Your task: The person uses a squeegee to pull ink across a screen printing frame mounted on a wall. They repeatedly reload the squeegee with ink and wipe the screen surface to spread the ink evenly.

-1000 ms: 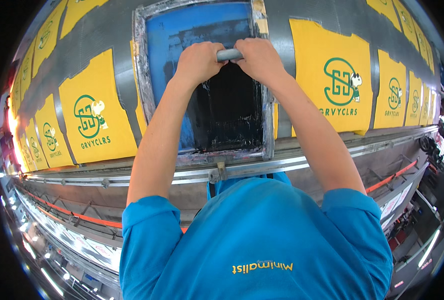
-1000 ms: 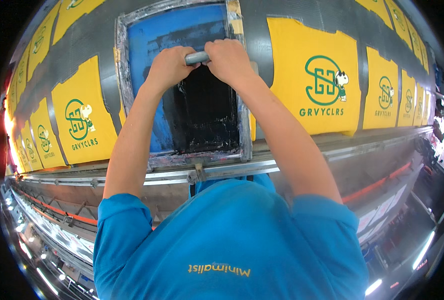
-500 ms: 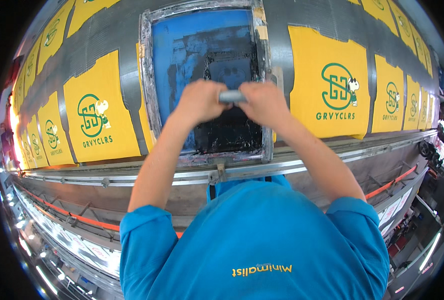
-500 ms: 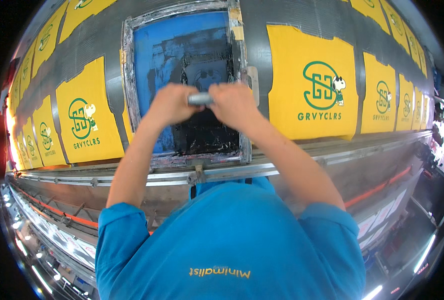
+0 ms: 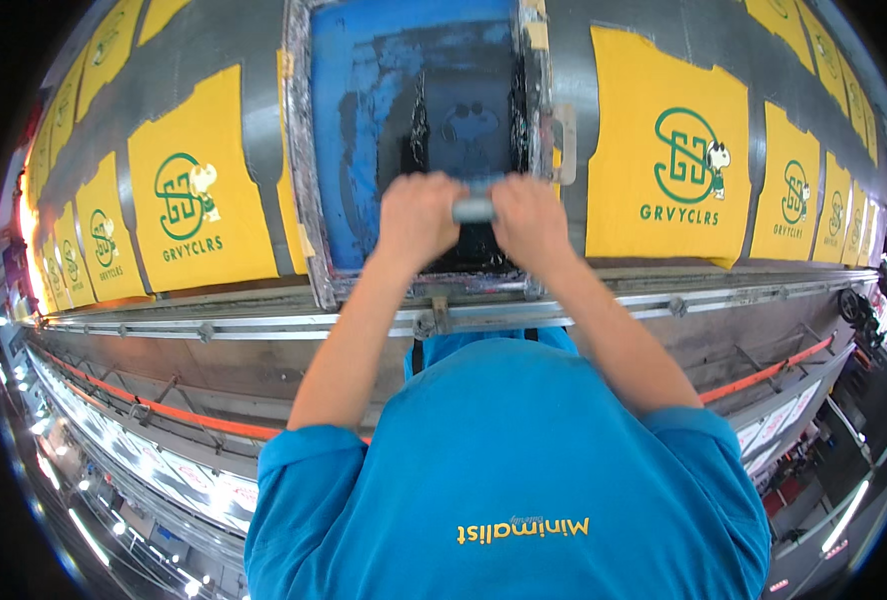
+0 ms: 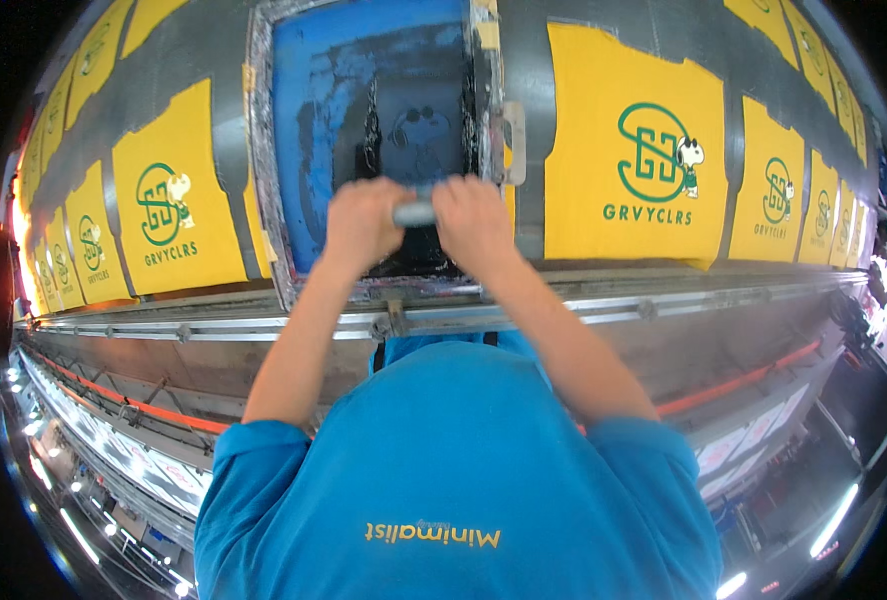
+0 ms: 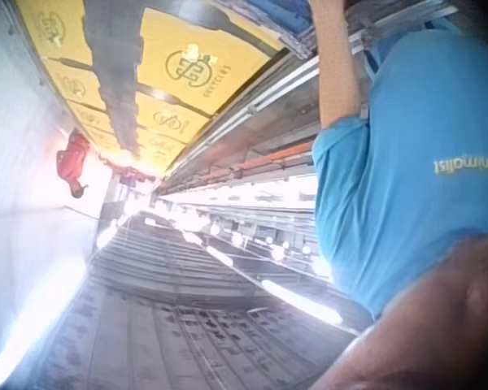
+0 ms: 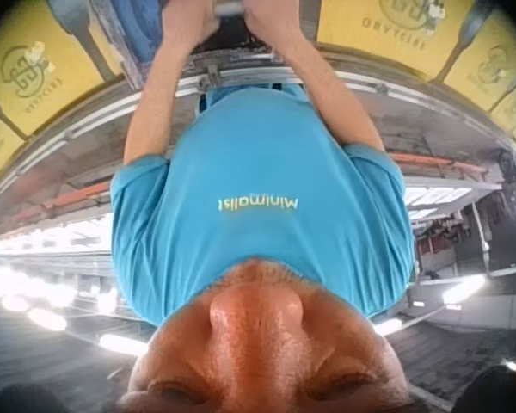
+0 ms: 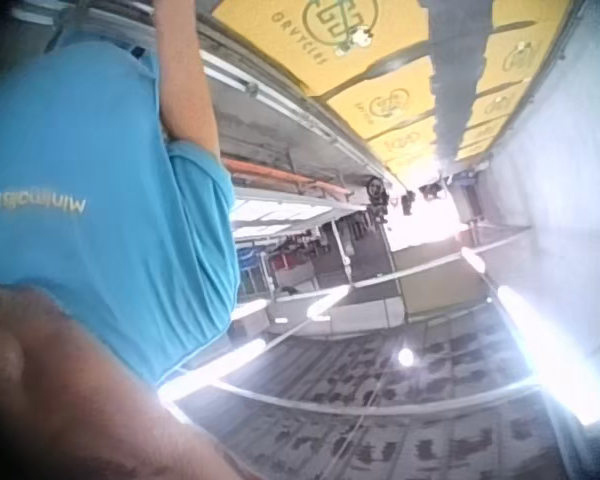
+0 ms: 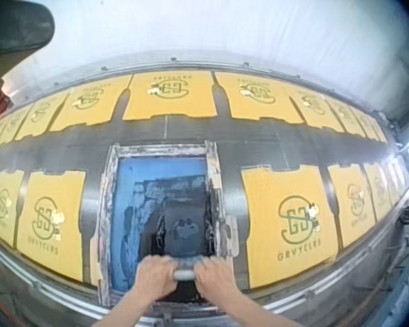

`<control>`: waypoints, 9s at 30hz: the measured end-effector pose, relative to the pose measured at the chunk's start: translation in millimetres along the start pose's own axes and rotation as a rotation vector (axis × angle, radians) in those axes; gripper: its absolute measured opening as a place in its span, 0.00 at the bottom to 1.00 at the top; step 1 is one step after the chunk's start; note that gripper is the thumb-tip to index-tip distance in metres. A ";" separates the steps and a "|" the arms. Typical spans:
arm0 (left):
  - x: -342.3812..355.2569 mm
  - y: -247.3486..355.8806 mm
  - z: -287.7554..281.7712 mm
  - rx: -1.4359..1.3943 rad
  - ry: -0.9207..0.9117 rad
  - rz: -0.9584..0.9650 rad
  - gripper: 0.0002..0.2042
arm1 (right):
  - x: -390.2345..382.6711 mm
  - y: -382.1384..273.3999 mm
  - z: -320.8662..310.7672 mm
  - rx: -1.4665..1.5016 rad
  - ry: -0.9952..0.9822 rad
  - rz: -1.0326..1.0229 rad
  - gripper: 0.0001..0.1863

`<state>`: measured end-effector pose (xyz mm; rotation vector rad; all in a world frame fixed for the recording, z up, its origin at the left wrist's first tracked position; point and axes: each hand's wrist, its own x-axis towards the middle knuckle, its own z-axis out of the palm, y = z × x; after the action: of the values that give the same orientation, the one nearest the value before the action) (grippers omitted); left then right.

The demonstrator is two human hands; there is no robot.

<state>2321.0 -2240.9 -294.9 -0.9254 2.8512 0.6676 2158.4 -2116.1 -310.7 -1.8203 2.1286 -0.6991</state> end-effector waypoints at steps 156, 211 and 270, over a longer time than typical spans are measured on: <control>-318.5 -417.8 -186.9 -0.185 0.236 0.166 0.30 | 272.0 -371.4 207.8 0.699 0.550 0.633 0.20; -398.1 -750.6 -285.1 -0.108 0.333 0.160 0.09 | 302.5 -741.6 413.4 0.001 0.187 -0.078 0.09; -471.5 -679.4 -290.5 -0.065 0.163 0.003 0.28 | 342.7 -672.3 353.7 0.774 0.440 0.840 0.24</control>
<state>3114.9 -2599.9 -199.4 -1.0304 2.9894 0.7209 2841.0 -2587.4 -229.8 -0.3435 2.1081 -1.4558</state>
